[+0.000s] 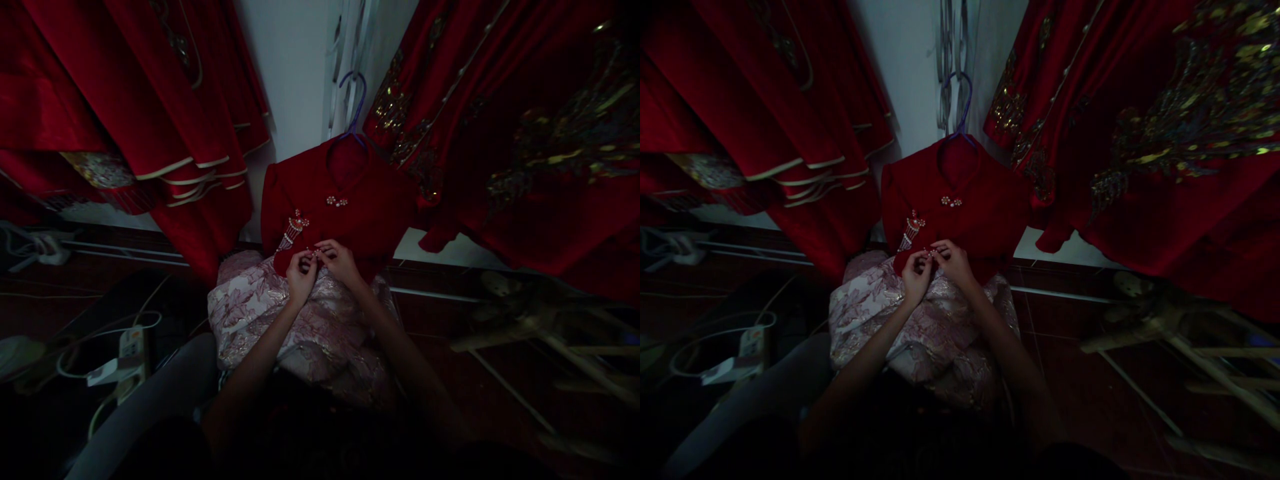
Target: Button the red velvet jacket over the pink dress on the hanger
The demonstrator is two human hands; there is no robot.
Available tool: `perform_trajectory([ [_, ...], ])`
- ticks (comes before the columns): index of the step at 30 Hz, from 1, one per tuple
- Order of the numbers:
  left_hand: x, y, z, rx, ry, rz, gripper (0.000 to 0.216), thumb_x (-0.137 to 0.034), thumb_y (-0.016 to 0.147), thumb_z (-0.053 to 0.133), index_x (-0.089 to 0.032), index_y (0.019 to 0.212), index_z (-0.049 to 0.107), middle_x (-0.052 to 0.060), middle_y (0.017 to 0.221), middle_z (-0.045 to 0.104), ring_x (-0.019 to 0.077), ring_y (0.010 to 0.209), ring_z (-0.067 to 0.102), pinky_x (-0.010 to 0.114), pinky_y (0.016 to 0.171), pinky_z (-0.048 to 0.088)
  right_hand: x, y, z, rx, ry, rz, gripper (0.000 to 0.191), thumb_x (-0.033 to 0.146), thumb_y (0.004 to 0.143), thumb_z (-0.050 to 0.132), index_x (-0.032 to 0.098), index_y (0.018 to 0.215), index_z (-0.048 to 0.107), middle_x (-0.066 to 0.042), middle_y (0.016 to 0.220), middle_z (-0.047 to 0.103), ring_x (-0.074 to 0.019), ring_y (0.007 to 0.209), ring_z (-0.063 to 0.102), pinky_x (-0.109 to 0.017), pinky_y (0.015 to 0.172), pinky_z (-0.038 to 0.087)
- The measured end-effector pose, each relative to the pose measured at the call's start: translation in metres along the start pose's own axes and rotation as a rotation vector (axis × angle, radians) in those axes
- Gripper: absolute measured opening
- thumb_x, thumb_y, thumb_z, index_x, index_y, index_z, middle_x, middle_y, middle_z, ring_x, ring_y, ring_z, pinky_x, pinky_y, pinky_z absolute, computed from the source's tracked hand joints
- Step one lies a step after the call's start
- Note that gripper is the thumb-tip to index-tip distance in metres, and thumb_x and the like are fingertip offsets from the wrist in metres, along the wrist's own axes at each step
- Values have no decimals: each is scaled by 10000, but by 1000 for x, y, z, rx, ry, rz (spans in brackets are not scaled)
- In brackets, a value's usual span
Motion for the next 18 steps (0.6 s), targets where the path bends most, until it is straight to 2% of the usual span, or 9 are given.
perform_trajectory([
  [3,4,1,-1,-6,1,-17,223,-343,850,628,-168,989,627,38,871,649,105,714,597,201,614,477,3,-5,3,-65,-63,-37,168,268,830,610,215,975,676,-33,915,724,-146,787,685,-272,736,556],
  [8,8,1,-3,-4,-9,-29,226,-301,823,646,-176,1011,632,51,936,669,113,742,600,212,635,486,4,-18,7,-179,-129,-115,186,316,875,577,210,975,692,-42,938,699,-133,753,660,-227,621,532],
  [18,9,0,-5,2,-5,-51,226,-285,821,638,-174,1018,649,55,964,684,122,780,615,234,697,506,6,-21,9,-173,-136,-157,199,316,855,603,203,998,684,-48,955,680,-126,751,640,-225,620,527],
])
Point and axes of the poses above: each hand's wrist, its own y-axis towards the middle knuckle, its own z-axis out of the palm, x = y × z, the point moved 8 cm from there along y, towards the middle knuckle
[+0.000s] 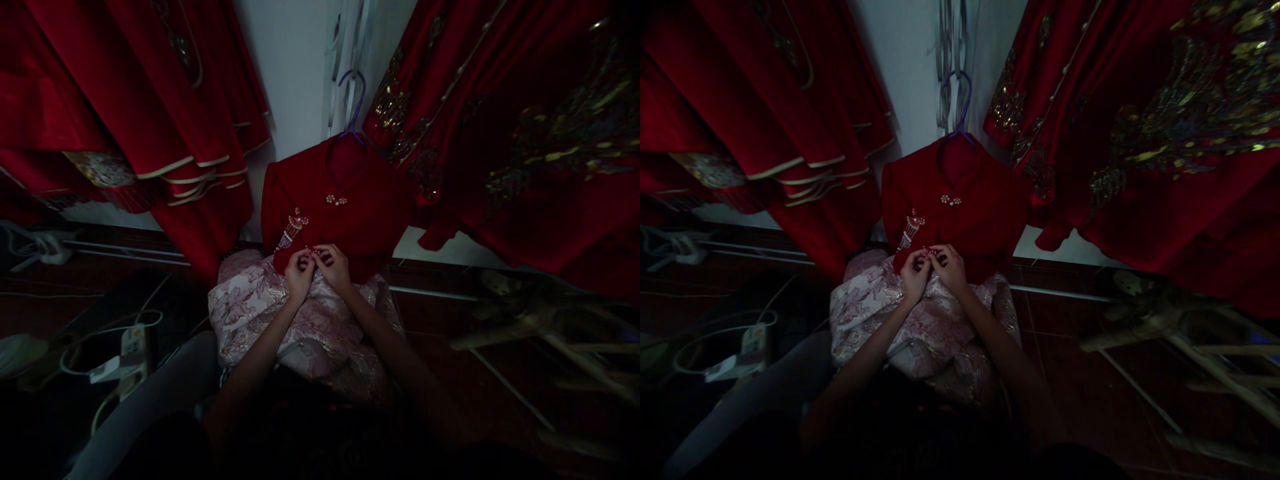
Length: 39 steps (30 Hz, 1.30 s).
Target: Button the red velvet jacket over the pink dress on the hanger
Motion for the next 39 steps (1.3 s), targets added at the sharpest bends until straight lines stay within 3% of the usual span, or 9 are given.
perform_trajectory([
  [10,1,1,3,28,12,15,215,-325,818,651,-172,968,648,47,911,666,118,743,605,223,649,489,-20,8,3,41,127,192,319,289,725,671,191,1024,619,-48,951,676,-130,707,626,-244,635,505],
  [17,-6,0,6,71,125,115,198,-176,776,626,-177,974,619,20,885,606,104,715,557,210,643,467,-25,10,9,-15,-19,268,277,280,666,662,209,924,592,1,819,631,-129,643,540,-243,605,428],
  [24,-14,-3,6,74,182,202,267,-104,728,621,-183,983,612,24,917,581,120,768,555,222,664,472,-19,5,8,-59,-27,230,227,240,686,626,213,895,542,15,818,595,-126,676,521,-236,634,409],
  [31,-18,-3,-2,-45,142,157,264,-291,800,675,-181,1028,600,37,947,573,99,713,551,201,595,475,-16,1,0,-158,91,168,156,335,850,541,206,936,523,-10,846,584,-115,637,500,-237,631,433],
  [39,-19,-3,-1,-18,198,187,202,-330,855,628,-185,993,660,44,947,587,91,694,558,212,623,489,-16,1,-2,-192,134,210,146,354,894,496,212,926,508,-21,840,619,-128,677,561,-242,665,460],
])
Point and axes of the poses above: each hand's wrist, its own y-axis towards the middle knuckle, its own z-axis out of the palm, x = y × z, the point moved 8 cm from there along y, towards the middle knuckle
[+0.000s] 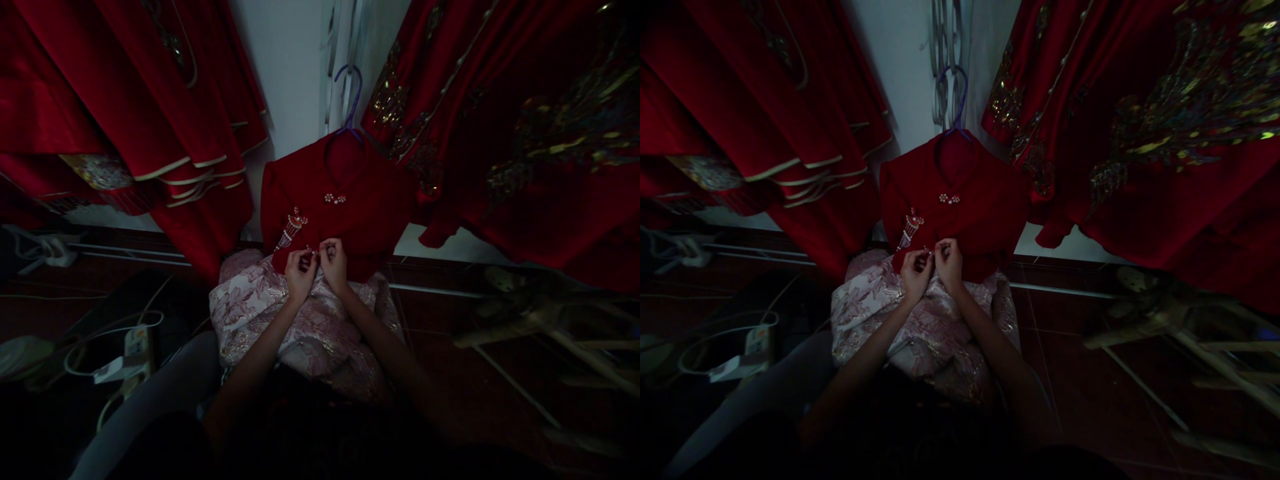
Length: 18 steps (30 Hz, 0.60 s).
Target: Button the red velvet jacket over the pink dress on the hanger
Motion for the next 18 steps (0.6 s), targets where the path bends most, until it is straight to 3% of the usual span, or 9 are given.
perform_trajectory([
  [9,-4,0,0,-2,-28,25,203,-360,877,608,-179,967,632,44,913,574,100,708,538,206,617,458,-1,-1,1,18,-37,-21,132,342,885,505,213,912,520,-22,839,621,-137,706,574,-249,679,458],
  [18,6,-2,4,20,-87,-75,232,-388,853,631,-193,977,617,19,842,619,105,687,569,213,621,460,-2,0,2,24,-42,-15,114,330,878,501,220,901,519,-20,836,628,-139,701,581,-246,680,456],
])
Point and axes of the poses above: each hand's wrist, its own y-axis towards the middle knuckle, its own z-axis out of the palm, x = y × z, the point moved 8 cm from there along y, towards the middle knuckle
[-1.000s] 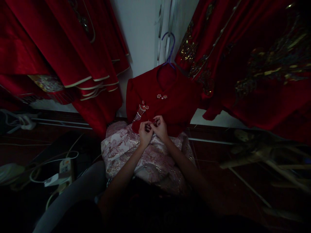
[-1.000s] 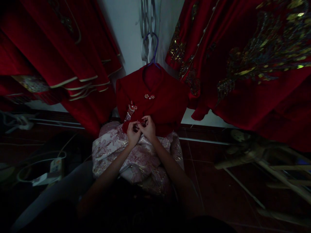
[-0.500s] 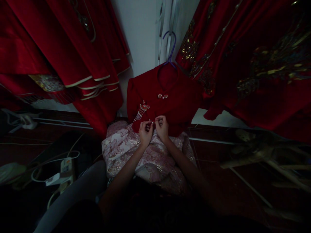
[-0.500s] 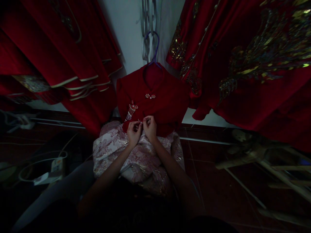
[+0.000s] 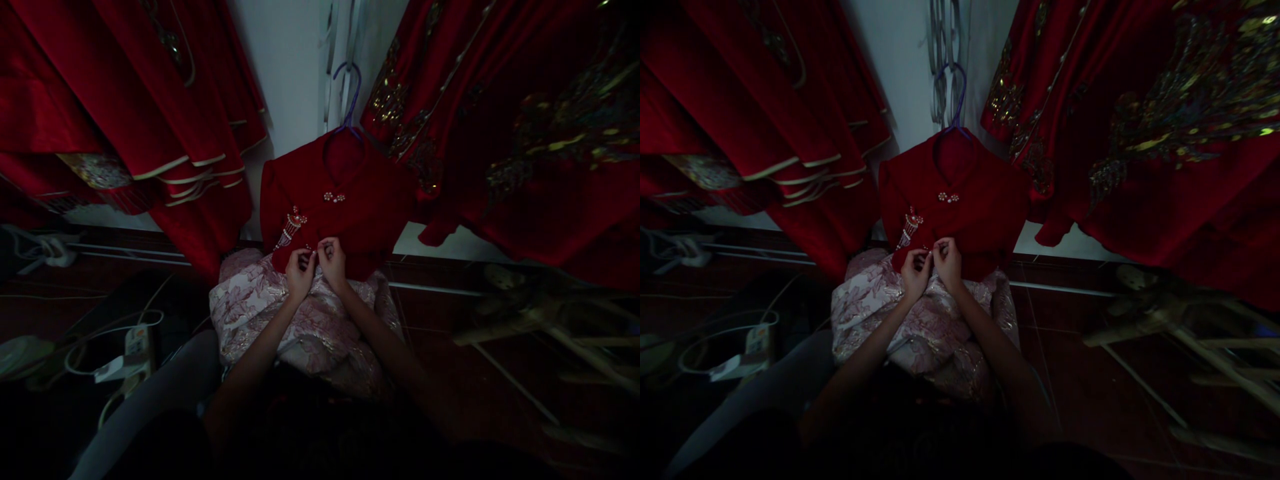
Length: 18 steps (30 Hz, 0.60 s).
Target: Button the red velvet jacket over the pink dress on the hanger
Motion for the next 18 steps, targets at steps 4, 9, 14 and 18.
perform_trajectory([
  [4,2,0,2,10,-34,-22,218,-388,852,629,-188,936,611,1,778,625,96,649,573,202,608,456,0,0,0,1,18,-13,110,323,878,500,218,905,517,-19,838,628,-138,707,584,-245,683,456],
  [9,2,0,2,34,-40,-41,185,-351,838,626,-184,919,638,-6,750,629,97,630,564,200,595,446,2,-1,0,7,-41,-15,185,398,877,528,215,908,524,-14,827,616,-130,664,549,-239,644,441],
  [14,2,21,12,190,-151,-81,154,-290,826,581,-172,779,668,7,719,664,114,649,597,212,614,471,1,-1,0,2,-9,-27,160,330,834,574,214,926,515,-9,816,602,-133,692,567,-237,656,452],
  [18,4,64,3,74,-317,-160,226,-367,834,587,-176,938,649,18,802,680,89,586,582,199,550,490,-4,-1,-3,-49,50,-19,135,269,814,550,207,924,500,-4,803,600,-134,705,591,-238,669,466],
])
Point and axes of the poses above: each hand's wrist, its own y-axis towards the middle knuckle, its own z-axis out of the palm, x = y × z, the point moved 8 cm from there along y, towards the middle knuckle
